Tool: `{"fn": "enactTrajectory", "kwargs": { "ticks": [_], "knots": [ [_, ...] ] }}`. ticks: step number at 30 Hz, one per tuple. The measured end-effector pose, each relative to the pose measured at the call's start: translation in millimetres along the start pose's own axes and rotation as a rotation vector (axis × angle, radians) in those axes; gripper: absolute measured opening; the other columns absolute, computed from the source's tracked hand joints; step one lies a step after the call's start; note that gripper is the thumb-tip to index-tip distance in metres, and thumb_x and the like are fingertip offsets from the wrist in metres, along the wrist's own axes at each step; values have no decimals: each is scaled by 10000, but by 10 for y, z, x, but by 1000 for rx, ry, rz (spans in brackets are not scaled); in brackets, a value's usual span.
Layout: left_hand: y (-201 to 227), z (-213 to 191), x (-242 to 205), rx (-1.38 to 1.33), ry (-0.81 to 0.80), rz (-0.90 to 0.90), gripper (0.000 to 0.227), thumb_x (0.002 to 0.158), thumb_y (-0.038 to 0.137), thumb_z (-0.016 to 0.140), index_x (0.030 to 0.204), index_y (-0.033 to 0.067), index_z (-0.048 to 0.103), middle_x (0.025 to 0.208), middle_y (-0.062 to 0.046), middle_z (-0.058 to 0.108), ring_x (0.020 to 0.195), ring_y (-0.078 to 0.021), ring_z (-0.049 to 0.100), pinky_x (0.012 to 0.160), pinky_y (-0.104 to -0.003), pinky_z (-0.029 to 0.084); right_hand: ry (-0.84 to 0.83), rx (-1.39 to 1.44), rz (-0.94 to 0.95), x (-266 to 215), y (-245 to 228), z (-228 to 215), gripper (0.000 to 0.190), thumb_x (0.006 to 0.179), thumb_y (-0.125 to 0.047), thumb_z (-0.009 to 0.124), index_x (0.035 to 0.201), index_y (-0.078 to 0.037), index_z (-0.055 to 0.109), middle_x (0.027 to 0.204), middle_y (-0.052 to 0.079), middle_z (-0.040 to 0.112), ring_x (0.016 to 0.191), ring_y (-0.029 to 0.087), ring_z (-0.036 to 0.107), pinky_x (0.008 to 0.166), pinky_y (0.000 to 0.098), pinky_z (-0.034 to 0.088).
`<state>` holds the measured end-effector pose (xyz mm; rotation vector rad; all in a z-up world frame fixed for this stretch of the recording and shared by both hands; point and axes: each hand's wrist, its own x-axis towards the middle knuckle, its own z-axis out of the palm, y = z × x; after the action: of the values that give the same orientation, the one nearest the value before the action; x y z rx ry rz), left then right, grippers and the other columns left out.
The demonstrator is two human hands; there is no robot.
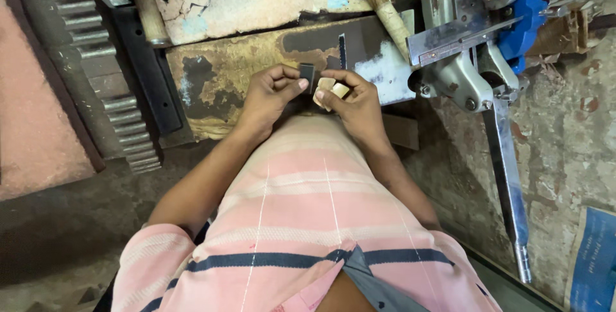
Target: The person repeatedly picks up small wooden blocks and dark rectangular pieces, aligns them, and uses a hammer to tap them together. The person occasionally uses a metal ruler to check alignment. The assembled pieces are placed on the workbench.
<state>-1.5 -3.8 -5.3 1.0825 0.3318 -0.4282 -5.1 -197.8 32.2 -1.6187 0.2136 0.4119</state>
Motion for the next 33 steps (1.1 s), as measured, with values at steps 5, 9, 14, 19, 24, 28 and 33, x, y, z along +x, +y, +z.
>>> {"fn": "enactTrajectory", "kwargs": {
  "ticks": [5, 9, 14, 19, 24, 28, 33],
  "knots": [
    [-2, -87, -38, 20, 217, 161, 113, 965, 37, 715, 1072, 11, 691, 958, -38, 756, 834, -75, 678, 754, -223, 550, 28, -497, -173, 163, 6, 34, 481, 795, -112, 912, 1192, 1, 666, 1056, 97, 745, 967, 169, 720, 844, 305, 602],
    [106, -98, -51, 27, 266, 286, 112, 995, 41, 713, 1099, 11, 683, 979, -34, 743, 877, -77, 679, 807, -233, 554, 66, -890, -467, 212, -76, 20, 600, 735, -159, 956, 1223, -4, 644, 1183, 202, 694, 1074, 370, 676, 919, 423, 554],
    [203, -82, -168, 259, 340, 455, 121, 1039, 53, 701, 1144, -8, 691, 1017, -45, 728, 911, -76, 628, 814, -233, 503, 108, -909, -496, 117, -112, 32, 746, 683, -175, 973, 1289, 28, 588, 1217, 234, 588, 1053, 408, 637, 897, 452, 531],
    [233, -56, -265, 215, 324, 406, 156, 1023, 79, 705, 1146, -16, 691, 1003, -51, 748, 934, -78, 670, 857, -239, 539, 40, -781, -218, 74, -161, -7, 729, 732, -43, 909, 1385, -41, 587, 1229, 165, 609, 900, 279, 662, 781, 350, 574],
    [172, -136, -247, -3, 279, 370, 196, 1034, 93, 706, 1193, -13, 661, 1040, -58, 733, 961, -109, 684, 888, -272, 560, -44, -735, -444, 67, -160, -34, 740, 750, -2, 898, 1417, -31, 578, 1301, 173, 579, 976, 270, 666, 809, 314, 593],
    [137, -138, -173, -95, 247, 226, 251, 1012, 84, 718, 1230, -20, 649, 1053, -100, 750, 983, -141, 703, 931, -292, 573, -76, -775, -449, 111, -126, -113, 698, 752, 3, 903, 1379, -12, 596, 1313, 186, 568, 995, 281, 662, 819, 318, 589],
    [143, -127, -159, -106, 205, 192, 360, 956, 53, 732, 1288, -23, 615, 1163, -109, 729, 1100, -152, 701, 989, -303, 569, 30, -727, -274, 218, -116, -195, 634, 781, -38, 906, 1365, -67, 658, 1233, 144, 593, 908, 233, 671, 770, 290, 608]
  ]
}}
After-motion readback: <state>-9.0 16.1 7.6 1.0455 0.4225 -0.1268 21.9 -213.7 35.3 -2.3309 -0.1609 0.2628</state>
